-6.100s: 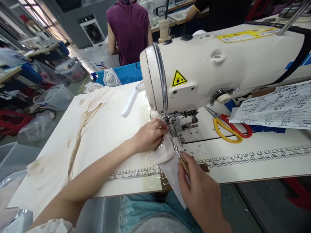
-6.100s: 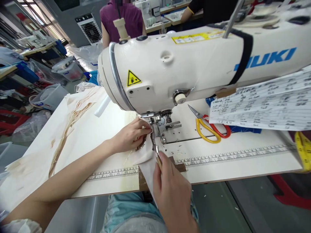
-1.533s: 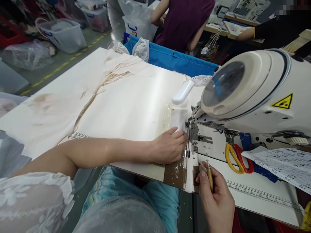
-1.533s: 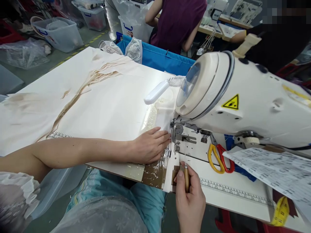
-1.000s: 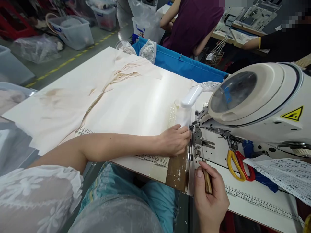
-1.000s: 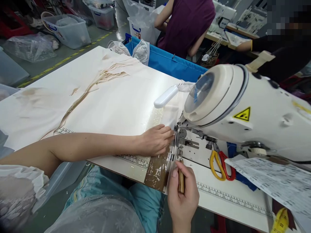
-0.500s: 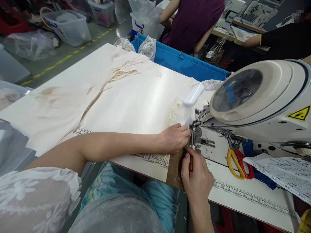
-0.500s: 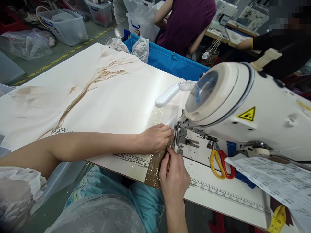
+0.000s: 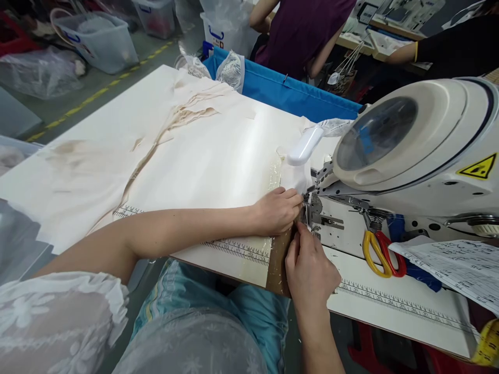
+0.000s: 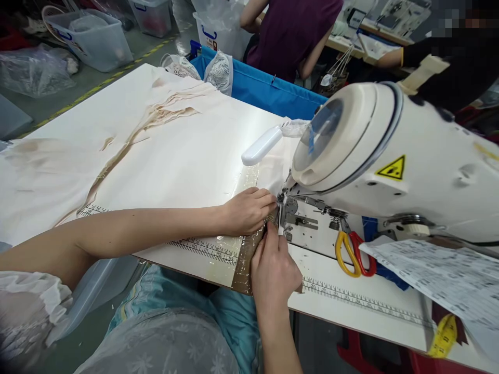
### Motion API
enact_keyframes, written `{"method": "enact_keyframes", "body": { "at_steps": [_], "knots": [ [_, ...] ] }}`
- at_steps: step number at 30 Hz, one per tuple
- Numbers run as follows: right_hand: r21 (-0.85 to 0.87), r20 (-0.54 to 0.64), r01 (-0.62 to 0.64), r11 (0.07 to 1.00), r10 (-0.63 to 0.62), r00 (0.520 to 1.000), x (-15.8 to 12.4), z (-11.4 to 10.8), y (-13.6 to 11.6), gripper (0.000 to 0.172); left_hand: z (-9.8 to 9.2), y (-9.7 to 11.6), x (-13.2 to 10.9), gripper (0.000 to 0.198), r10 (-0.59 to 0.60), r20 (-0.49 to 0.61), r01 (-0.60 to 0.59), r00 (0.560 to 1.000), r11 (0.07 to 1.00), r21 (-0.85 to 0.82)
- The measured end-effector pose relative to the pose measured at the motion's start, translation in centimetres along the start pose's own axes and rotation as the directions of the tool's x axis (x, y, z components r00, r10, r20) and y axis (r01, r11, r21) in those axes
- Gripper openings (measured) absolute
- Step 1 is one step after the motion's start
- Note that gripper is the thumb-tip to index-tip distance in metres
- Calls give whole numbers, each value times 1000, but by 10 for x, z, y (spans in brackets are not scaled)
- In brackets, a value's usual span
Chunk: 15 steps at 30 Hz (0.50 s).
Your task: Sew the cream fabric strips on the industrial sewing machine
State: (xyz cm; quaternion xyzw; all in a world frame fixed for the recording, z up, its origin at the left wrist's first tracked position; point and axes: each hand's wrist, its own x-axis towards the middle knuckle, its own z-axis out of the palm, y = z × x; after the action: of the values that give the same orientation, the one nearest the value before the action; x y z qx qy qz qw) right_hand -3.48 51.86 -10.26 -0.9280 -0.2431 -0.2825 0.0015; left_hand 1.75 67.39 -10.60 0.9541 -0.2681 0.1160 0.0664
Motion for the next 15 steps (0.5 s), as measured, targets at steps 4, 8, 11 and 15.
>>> {"method": "enact_keyframes", "body": {
  "at_steps": [4, 8, 11, 15],
  "knots": [
    [-4, 42, -40, 999, 40, 998, -1, 1, 0, 31, 1, -5, 0, 32, 9, -5, -10, 1000, 1000, -23],
    [164, 48, -44, 985, 36, 998, -8, -6, 2, 32, 2, -12, 2, 34, -1, 2, 1, 1000, 999, -32],
    [365, -2, 3, 931, -2, 1000, -22, -12, 5, 34, -3, -10, 2, 37, -21, 22, 21, 1000, 999, -31],
    [549, 70, -73, 833, 41, 997, -32, 5, 19, 46, -16, -7, -3, 45, -49, 78, 46, 996, 998, 46]
  ]
}}
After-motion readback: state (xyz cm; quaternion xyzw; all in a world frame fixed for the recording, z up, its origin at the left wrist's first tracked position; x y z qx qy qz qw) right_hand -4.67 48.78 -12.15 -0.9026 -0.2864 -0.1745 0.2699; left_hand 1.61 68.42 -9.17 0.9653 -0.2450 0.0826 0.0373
